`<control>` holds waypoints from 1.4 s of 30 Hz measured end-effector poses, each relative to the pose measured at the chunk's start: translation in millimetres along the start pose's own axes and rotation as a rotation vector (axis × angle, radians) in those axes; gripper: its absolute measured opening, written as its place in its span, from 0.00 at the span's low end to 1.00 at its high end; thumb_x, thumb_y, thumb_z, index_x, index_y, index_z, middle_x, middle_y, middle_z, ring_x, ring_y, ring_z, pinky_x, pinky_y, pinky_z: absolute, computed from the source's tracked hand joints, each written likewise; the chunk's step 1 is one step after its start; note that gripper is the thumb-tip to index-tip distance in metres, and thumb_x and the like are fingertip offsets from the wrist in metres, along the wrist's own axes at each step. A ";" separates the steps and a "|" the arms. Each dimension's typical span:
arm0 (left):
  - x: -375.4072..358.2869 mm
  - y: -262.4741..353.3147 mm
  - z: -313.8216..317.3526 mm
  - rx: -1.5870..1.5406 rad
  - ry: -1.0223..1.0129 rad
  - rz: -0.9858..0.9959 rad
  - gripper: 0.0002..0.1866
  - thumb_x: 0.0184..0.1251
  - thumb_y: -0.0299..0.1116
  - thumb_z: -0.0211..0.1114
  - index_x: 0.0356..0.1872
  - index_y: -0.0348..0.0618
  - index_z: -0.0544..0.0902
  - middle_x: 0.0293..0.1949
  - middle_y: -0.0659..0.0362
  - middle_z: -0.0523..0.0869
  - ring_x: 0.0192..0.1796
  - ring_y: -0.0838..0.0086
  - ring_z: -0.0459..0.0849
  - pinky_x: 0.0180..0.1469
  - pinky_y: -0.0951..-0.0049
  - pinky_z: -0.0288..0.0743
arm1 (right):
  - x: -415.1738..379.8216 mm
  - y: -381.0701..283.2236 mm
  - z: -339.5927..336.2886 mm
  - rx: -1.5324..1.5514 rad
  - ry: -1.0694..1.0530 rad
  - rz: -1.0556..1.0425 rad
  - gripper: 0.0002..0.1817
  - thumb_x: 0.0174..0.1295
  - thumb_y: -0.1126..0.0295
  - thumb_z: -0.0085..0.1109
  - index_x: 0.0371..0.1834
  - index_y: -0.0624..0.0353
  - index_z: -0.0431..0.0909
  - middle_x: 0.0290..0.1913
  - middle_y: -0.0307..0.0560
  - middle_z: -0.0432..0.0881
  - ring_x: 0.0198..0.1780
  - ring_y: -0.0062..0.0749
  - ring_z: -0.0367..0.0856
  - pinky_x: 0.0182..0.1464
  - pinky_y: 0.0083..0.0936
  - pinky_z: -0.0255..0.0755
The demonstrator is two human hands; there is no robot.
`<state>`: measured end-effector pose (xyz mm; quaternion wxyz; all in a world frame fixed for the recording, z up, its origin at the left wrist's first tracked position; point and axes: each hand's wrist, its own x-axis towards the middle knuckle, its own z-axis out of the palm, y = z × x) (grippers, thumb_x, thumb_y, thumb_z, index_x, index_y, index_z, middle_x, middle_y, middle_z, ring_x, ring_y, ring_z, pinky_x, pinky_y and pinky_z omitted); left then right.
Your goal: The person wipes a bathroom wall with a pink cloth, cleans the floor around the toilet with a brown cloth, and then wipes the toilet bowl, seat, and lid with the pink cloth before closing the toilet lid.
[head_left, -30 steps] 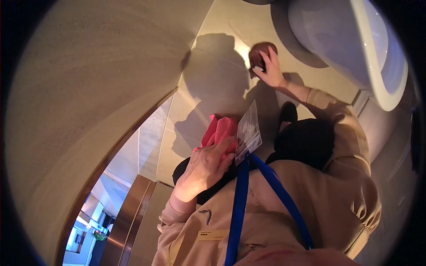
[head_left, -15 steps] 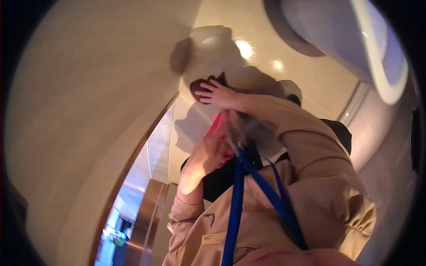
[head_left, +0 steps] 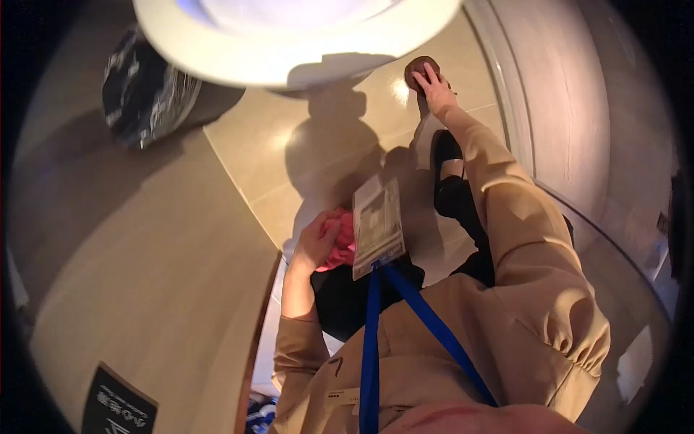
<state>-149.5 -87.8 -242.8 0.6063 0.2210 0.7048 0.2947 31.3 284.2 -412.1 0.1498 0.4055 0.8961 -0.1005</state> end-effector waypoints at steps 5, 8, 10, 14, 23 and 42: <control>5.4 -20.7 -24.5 0.014 0.209 -0.042 0.15 0.65 0.37 0.56 0.47 0.39 0.75 0.36 0.54 0.82 0.40 0.71 0.80 0.44 0.74 0.72 | 10.4 -20.5 -15.4 0.006 -0.241 0.070 0.30 0.58 0.76 0.39 0.65 0.39 0.55 0.71 0.47 0.41 0.62 0.67 0.57 0.59 0.50 0.63; -2.7 18.0 -7.1 -0.316 0.359 -0.029 0.15 0.66 0.37 0.57 0.46 0.37 0.75 0.40 0.57 0.81 0.43 0.75 0.78 0.46 0.74 0.71 | -3.4 -8.1 -17.3 -0.273 -0.295 -0.195 0.31 0.56 0.73 0.45 0.66 0.37 0.56 0.71 0.46 0.42 0.63 0.57 0.59 0.55 0.44 0.67; -4.2 55.3 3.8 -0.512 0.437 0.036 0.21 0.68 0.43 0.53 0.51 0.36 0.71 0.47 0.55 0.77 0.51 0.71 0.75 0.52 0.71 0.69 | -10.9 -1.3 -15.5 -0.216 -0.222 -0.230 0.32 0.55 0.72 0.46 0.66 0.36 0.56 0.71 0.46 0.43 0.63 0.55 0.60 0.54 0.43 0.68; -2.4 133.6 15.2 -0.806 0.592 0.128 0.35 0.66 0.61 0.39 0.60 0.38 0.61 0.55 0.49 0.72 0.58 0.63 0.72 0.60 0.64 0.64 | 18.5 51.1 -18.7 -0.028 0.053 -0.430 0.36 0.51 0.73 0.50 0.66 0.34 0.56 0.72 0.43 0.43 0.62 0.54 0.62 0.57 0.44 0.65; 41.6 274.6 -15.1 -0.723 1.244 0.322 0.37 0.66 0.63 0.28 0.55 0.39 0.68 0.54 0.54 0.73 0.57 0.64 0.71 0.58 0.62 0.67 | 126.7 111.6 -62.9 0.148 0.094 0.029 0.32 0.56 0.73 0.46 0.66 0.31 0.55 0.72 0.37 0.44 0.64 0.52 0.59 0.61 0.47 0.60; 49.5 258.4 -29.7 -0.023 1.412 0.084 0.32 0.71 0.53 0.29 0.55 0.32 0.65 0.57 0.50 0.67 0.56 0.63 0.69 0.57 0.65 0.64 | 141.2 151.7 -84.7 1.133 0.076 -0.064 0.27 0.47 0.74 0.55 0.55 0.53 0.69 0.55 0.48 0.72 0.53 0.39 0.72 0.56 0.32 0.66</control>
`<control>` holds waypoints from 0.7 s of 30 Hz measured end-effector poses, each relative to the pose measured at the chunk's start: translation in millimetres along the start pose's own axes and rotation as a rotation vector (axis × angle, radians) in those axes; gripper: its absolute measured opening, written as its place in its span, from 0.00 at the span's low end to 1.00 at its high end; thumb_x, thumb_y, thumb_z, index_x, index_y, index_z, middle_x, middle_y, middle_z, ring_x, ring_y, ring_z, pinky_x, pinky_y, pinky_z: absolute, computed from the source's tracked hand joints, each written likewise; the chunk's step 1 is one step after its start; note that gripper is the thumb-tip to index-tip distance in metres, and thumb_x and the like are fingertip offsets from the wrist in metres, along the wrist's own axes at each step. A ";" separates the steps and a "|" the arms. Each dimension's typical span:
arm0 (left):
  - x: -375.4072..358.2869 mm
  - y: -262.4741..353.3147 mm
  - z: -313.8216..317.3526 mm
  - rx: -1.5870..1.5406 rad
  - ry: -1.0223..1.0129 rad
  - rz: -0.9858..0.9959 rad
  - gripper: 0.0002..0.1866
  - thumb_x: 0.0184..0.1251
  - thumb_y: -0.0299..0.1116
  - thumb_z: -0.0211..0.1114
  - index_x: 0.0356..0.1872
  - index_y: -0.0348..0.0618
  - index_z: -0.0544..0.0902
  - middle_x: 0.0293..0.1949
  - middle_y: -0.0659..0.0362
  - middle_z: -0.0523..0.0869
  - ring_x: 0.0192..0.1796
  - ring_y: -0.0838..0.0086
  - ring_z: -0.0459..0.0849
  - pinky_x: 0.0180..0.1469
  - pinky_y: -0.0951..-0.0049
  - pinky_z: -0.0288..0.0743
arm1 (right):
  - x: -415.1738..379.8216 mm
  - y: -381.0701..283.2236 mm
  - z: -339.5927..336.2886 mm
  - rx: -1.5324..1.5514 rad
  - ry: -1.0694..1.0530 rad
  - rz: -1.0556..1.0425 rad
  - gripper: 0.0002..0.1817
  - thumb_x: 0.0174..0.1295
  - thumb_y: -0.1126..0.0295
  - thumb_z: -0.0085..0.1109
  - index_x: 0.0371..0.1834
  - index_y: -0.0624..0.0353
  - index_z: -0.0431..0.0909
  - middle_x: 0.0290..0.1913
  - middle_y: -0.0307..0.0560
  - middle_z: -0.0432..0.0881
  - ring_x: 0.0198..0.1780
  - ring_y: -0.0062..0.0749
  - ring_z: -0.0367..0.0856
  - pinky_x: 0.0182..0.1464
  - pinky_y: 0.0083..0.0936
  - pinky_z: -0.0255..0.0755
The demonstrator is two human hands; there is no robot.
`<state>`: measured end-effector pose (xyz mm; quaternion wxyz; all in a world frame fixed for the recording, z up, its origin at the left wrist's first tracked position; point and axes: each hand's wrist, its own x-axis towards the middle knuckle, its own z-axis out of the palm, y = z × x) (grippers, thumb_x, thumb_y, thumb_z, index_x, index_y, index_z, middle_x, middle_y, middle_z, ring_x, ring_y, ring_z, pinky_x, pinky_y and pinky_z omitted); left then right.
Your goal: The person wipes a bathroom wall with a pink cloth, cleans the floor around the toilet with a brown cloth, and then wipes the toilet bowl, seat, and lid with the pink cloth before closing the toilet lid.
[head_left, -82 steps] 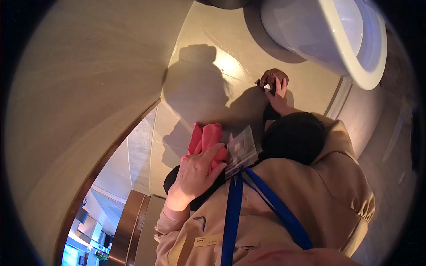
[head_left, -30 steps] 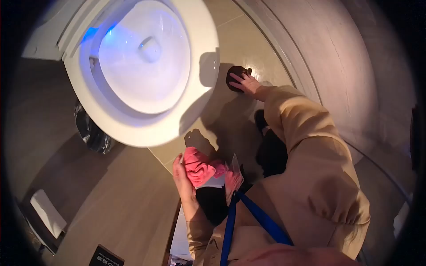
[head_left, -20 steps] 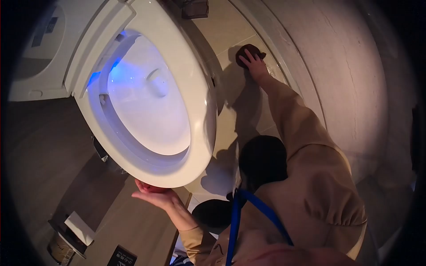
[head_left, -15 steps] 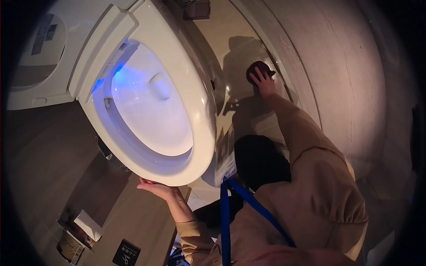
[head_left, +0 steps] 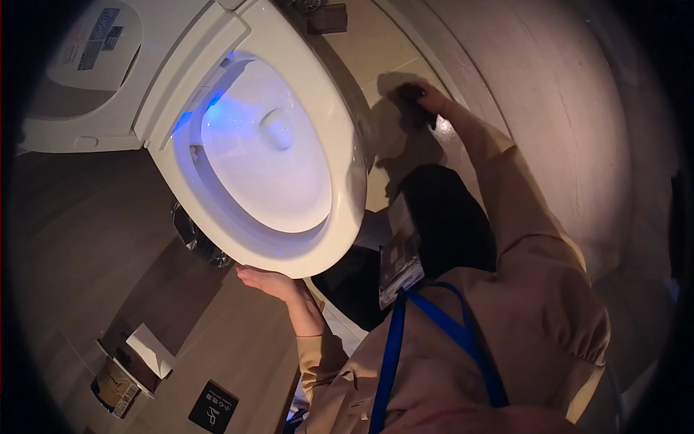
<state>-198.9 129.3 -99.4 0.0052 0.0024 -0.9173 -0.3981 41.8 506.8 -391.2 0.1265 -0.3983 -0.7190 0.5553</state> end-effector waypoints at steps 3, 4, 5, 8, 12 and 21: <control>-3.4 14.7 6.5 -0.096 0.010 0.013 0.31 0.71 0.53 0.31 0.58 0.32 0.63 0.58 0.49 0.64 0.56 0.62 0.69 0.56 0.66 0.64 | 4.8 -37.3 -22.7 0.246 0.205 0.097 0.24 0.44 0.73 0.55 0.49 0.60 0.70 0.41 0.47 0.78 0.47 0.36 0.76 0.50 0.26 0.68; -6.2 20.4 6.1 -0.298 0.013 -0.051 0.31 0.71 0.53 0.32 0.59 0.33 0.61 0.59 0.48 0.63 0.56 0.62 0.68 0.56 0.66 0.64 | 5.0 -66.5 -37.1 0.319 0.266 0.307 0.23 0.44 0.72 0.56 0.49 0.60 0.70 0.40 0.46 0.77 0.45 0.33 0.76 0.47 0.25 0.69; -4.8 17.1 1.5 -0.297 -0.002 -0.066 0.31 0.71 0.53 0.32 0.59 0.33 0.61 0.59 0.48 0.63 0.56 0.62 0.68 0.56 0.66 0.64 | 0.1 -88.3 -48.6 0.388 0.327 0.519 0.23 0.44 0.71 0.56 0.48 0.60 0.70 0.39 0.45 0.77 0.42 0.31 0.76 0.44 0.23 0.70; -5.5 19.4 0.7 -0.342 -0.009 -0.088 0.31 0.71 0.53 0.35 0.61 0.35 0.58 0.60 0.50 0.61 0.57 0.61 0.68 0.57 0.67 0.64 | 0.3 -99.9 -80.5 0.432 0.143 0.444 0.24 0.44 0.69 0.56 0.48 0.59 0.69 0.36 0.44 0.77 0.38 0.27 0.75 0.38 0.22 0.70; -4.9 16.4 -0.5 -0.291 -0.016 -0.109 0.31 0.70 0.54 0.37 0.61 0.36 0.58 0.59 0.51 0.63 0.56 0.63 0.68 0.57 0.66 0.65 | -7.7 -134.0 -93.0 0.474 0.117 0.328 0.18 0.47 0.63 0.55 0.42 0.57 0.71 0.33 0.43 0.76 0.35 0.29 0.76 0.35 0.24 0.72; -10.3 -3.0 -1.5 0.183 0.040 0.106 0.28 0.70 0.54 0.40 0.52 0.36 0.66 0.50 0.52 0.72 0.52 0.64 0.73 0.53 0.62 0.70 | -2.7 -117.0 -109.7 1.366 0.025 0.410 0.21 0.55 0.59 0.48 0.49 0.60 0.72 0.47 0.51 0.78 0.48 0.43 0.76 0.54 0.38 0.69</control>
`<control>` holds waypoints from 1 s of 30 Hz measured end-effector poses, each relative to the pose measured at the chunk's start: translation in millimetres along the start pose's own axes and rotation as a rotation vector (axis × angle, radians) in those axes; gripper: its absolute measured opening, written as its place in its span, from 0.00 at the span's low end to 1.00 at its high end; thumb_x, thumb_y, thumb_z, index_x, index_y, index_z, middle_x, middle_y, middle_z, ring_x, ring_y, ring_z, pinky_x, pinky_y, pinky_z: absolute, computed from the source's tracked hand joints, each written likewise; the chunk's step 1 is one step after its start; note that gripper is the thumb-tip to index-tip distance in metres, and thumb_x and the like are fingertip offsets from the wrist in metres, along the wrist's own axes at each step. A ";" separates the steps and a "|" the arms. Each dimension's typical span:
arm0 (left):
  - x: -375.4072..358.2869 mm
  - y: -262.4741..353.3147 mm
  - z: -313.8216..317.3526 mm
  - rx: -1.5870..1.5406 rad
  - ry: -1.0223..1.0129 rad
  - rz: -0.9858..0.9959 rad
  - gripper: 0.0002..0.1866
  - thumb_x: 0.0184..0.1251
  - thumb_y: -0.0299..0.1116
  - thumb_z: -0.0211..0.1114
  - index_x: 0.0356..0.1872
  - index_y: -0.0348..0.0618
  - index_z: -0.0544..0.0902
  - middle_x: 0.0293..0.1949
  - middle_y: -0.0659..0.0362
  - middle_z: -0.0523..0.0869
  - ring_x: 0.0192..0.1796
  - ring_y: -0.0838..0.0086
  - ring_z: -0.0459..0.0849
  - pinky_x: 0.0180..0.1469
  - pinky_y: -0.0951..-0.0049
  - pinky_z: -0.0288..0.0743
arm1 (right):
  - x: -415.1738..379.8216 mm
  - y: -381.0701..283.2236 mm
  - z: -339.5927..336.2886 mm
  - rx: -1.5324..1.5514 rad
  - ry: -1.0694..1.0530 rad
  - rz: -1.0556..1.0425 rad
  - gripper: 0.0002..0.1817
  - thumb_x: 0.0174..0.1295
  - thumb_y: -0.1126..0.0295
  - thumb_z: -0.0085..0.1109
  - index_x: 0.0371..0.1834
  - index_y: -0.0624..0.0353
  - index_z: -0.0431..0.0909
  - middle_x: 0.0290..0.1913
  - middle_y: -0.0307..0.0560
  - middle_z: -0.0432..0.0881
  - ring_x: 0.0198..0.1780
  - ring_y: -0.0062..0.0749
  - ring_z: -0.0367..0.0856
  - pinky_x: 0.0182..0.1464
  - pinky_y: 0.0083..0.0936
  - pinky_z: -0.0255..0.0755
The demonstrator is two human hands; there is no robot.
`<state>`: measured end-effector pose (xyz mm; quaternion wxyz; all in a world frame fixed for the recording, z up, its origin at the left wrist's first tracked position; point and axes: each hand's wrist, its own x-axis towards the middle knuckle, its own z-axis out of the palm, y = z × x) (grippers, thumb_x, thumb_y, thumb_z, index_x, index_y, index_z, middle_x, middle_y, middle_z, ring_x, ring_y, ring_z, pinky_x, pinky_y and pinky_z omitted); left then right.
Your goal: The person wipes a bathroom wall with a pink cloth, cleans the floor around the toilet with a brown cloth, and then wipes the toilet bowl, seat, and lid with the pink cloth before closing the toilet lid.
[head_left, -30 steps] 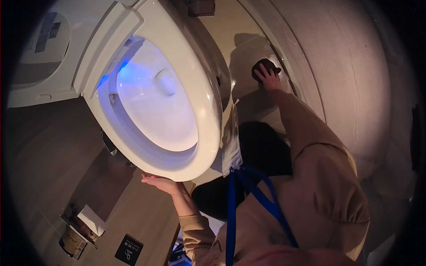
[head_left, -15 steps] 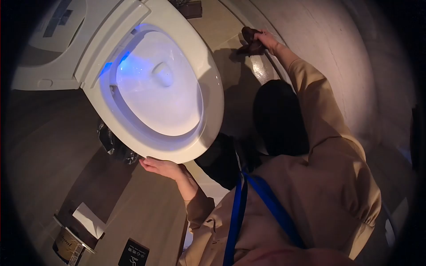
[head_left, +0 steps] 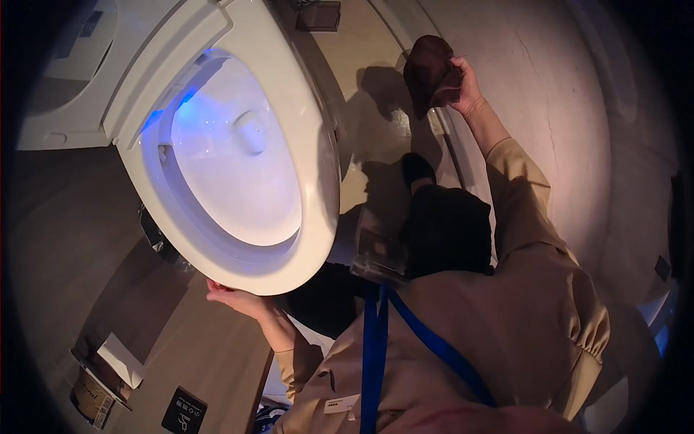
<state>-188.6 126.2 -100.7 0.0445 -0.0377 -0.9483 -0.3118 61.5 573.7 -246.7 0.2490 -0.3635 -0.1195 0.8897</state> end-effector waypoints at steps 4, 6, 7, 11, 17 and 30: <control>-48.4 -24.0 0.5 -0.921 -0.274 -0.434 0.30 0.69 0.54 0.41 0.60 0.37 0.64 0.56 0.51 0.72 0.56 0.62 0.73 0.56 0.60 0.69 | -0.5 2.0 2.8 0.074 0.071 -0.074 0.22 0.54 0.59 0.48 0.50 0.60 0.71 0.47 0.52 0.78 0.48 0.43 0.76 0.55 0.39 0.69; -79.2 -27.3 16.9 -0.567 -0.328 -0.406 0.26 0.68 0.47 0.47 0.58 0.37 0.67 0.54 0.51 0.73 0.55 0.66 0.73 0.57 0.65 0.68 | -2.8 3.8 0.8 0.079 0.117 -0.090 0.23 0.54 0.58 0.47 0.50 0.60 0.71 0.47 0.52 0.78 0.49 0.44 0.76 0.55 0.39 0.68; -88.4 -18.6 27.6 -0.393 -0.278 -0.519 0.22 0.67 0.41 0.52 0.56 0.37 0.70 0.53 0.52 0.75 0.54 0.69 0.73 0.57 0.69 0.67 | -6.6 5.6 1.6 0.067 0.100 -0.109 0.24 0.54 0.58 0.47 0.51 0.61 0.71 0.48 0.52 0.77 0.49 0.44 0.75 0.56 0.40 0.68; -109.5 -41.1 72.9 -0.325 -1.154 -0.198 0.11 0.66 0.30 0.55 0.46 0.37 0.78 0.43 0.56 0.81 0.44 0.77 0.78 0.48 0.78 0.72 | -24.3 15.0 -7.2 0.163 -0.003 -0.147 0.25 0.53 0.57 0.47 0.51 0.61 0.71 0.50 0.53 0.76 0.51 0.46 0.74 0.57 0.42 0.66; -118.9 97.5 146.6 -0.367 -1.383 -0.031 0.07 0.59 0.29 0.60 0.35 0.39 0.82 0.25 0.59 0.82 0.27 0.80 0.78 0.30 0.79 0.71 | -40.8 32.2 -20.6 0.296 -0.100 -0.160 0.25 0.53 0.58 0.46 0.53 0.61 0.70 0.51 0.54 0.76 0.53 0.47 0.73 0.59 0.44 0.64; -166.3 147.3 195.3 -0.890 -1.381 -0.648 0.12 0.62 0.33 0.60 0.43 0.39 0.74 0.31 0.57 0.81 0.25 0.77 0.77 0.26 0.75 0.76 | -60.9 54.3 -10.4 0.366 -0.293 -0.111 0.27 0.55 0.59 0.42 0.56 0.63 0.67 0.54 0.55 0.74 0.53 0.48 0.74 0.58 0.44 0.66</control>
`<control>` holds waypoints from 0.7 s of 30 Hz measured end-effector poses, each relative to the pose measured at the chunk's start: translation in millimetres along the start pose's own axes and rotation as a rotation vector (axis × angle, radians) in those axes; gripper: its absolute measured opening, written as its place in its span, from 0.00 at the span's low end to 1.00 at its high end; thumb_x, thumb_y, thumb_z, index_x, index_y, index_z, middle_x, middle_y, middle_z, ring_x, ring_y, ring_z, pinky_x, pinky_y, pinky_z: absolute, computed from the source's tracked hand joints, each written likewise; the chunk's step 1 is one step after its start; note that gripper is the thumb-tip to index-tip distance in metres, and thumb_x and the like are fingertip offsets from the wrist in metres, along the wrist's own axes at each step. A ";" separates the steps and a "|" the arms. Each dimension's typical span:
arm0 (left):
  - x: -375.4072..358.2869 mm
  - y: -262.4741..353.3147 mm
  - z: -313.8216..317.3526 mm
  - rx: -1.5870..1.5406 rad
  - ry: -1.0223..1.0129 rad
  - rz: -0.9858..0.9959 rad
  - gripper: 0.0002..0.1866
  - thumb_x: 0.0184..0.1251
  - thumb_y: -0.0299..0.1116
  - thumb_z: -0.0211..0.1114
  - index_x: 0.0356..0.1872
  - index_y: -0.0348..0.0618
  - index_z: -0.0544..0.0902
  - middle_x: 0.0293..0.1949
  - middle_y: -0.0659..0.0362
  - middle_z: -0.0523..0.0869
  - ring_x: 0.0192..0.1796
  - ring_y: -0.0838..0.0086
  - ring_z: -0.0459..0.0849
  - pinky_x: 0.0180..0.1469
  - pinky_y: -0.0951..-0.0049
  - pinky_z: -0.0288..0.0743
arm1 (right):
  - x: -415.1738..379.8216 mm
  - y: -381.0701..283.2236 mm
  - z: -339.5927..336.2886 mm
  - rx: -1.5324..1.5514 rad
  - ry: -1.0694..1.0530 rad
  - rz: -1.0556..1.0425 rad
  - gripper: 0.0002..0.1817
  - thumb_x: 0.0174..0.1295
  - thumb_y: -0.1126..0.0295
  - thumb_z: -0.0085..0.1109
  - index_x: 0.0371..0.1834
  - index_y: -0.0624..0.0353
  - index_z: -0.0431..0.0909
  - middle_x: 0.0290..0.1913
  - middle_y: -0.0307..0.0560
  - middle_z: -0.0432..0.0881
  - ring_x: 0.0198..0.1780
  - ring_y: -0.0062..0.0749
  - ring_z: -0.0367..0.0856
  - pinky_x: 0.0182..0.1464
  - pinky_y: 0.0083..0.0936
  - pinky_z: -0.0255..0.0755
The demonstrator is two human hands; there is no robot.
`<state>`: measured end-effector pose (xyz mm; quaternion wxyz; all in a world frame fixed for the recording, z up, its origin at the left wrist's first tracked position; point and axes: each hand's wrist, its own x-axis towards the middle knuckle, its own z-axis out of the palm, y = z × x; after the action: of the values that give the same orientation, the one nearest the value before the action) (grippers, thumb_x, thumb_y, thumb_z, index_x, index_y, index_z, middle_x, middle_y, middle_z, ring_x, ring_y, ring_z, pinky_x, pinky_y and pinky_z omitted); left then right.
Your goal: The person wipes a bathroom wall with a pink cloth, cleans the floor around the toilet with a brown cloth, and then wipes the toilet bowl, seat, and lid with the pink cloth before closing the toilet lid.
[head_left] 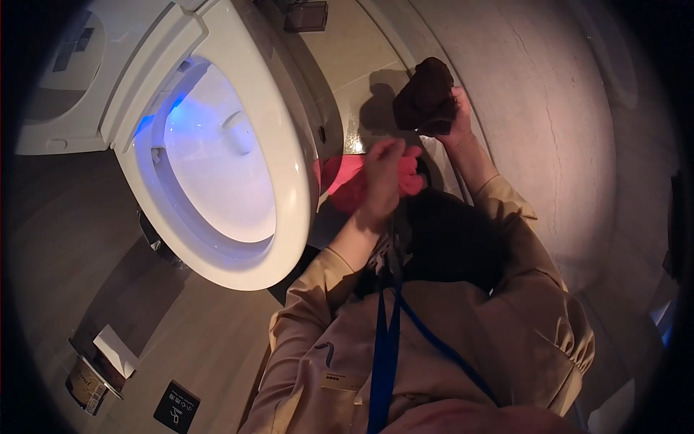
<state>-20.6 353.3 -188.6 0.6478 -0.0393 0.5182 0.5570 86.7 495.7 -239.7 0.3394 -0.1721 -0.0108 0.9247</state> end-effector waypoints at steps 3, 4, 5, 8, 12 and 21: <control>4.0 14.5 -5.3 -0.056 0.168 0.165 0.09 0.61 0.33 0.62 0.36 0.39 0.78 0.30 0.60 0.80 0.26 0.80 0.76 0.26 0.81 0.71 | -6.3 -7.7 -7.8 -0.007 -0.071 0.076 0.28 0.55 0.58 0.41 0.56 0.64 0.67 0.53 0.56 0.74 0.53 0.47 0.74 0.57 0.44 0.67; 4.7 20.1 -8.7 -0.055 0.171 0.165 0.09 0.61 0.33 0.62 0.36 0.39 0.78 0.30 0.60 0.80 0.26 0.80 0.76 0.26 0.81 0.71 | -7.4 -8.9 -8.4 -0.004 -0.071 0.079 0.28 0.55 0.58 0.41 0.56 0.64 0.67 0.53 0.56 0.74 0.53 0.47 0.74 0.57 0.44 0.67; 5.7 25.8 -12.1 -0.083 0.084 0.124 0.09 0.61 0.34 0.62 0.37 0.38 0.78 0.29 0.60 0.80 0.26 0.80 0.76 0.26 0.81 0.71 | -7.6 -9.8 -8.5 -0.034 -0.082 0.097 0.29 0.54 0.58 0.42 0.56 0.65 0.67 0.53 0.57 0.74 0.53 0.47 0.74 0.57 0.43 0.67; -4.3 41.3 -0.3 -0.131 0.028 0.039 0.11 0.61 0.35 0.62 0.37 0.37 0.78 0.28 0.61 0.79 0.26 0.80 0.75 0.26 0.80 0.70 | -8.5 -17.0 -9.6 -0.061 -0.159 0.192 0.29 0.52 0.58 0.43 0.55 0.66 0.66 0.52 0.58 0.74 0.52 0.46 0.74 0.57 0.42 0.68; -7.1 48.6 3.3 -0.160 0.053 -0.088 0.14 0.61 0.38 0.63 0.36 0.35 0.78 0.26 0.60 0.78 0.24 0.80 0.75 0.24 0.79 0.69 | -5.0 -16.4 -12.0 -0.124 -0.172 0.272 0.30 0.51 0.58 0.45 0.54 0.67 0.66 0.51 0.58 0.74 0.51 0.45 0.75 0.55 0.38 0.69; -8.9 43.6 -6.3 -0.126 0.092 0.117 0.07 0.59 0.28 0.62 0.35 0.35 0.81 0.27 0.60 0.80 0.25 0.80 0.76 0.29 0.81 0.73 | -7.1 -15.2 -1.5 -0.356 0.027 0.223 0.29 0.51 0.59 0.49 0.55 0.64 0.66 0.51 0.54 0.75 0.49 0.43 0.76 0.54 0.39 0.70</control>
<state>-56.4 359.7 -162.2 0.5860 -0.0750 0.5127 0.6230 101.7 502.7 -236.8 0.1992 -0.2417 -0.1503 0.9377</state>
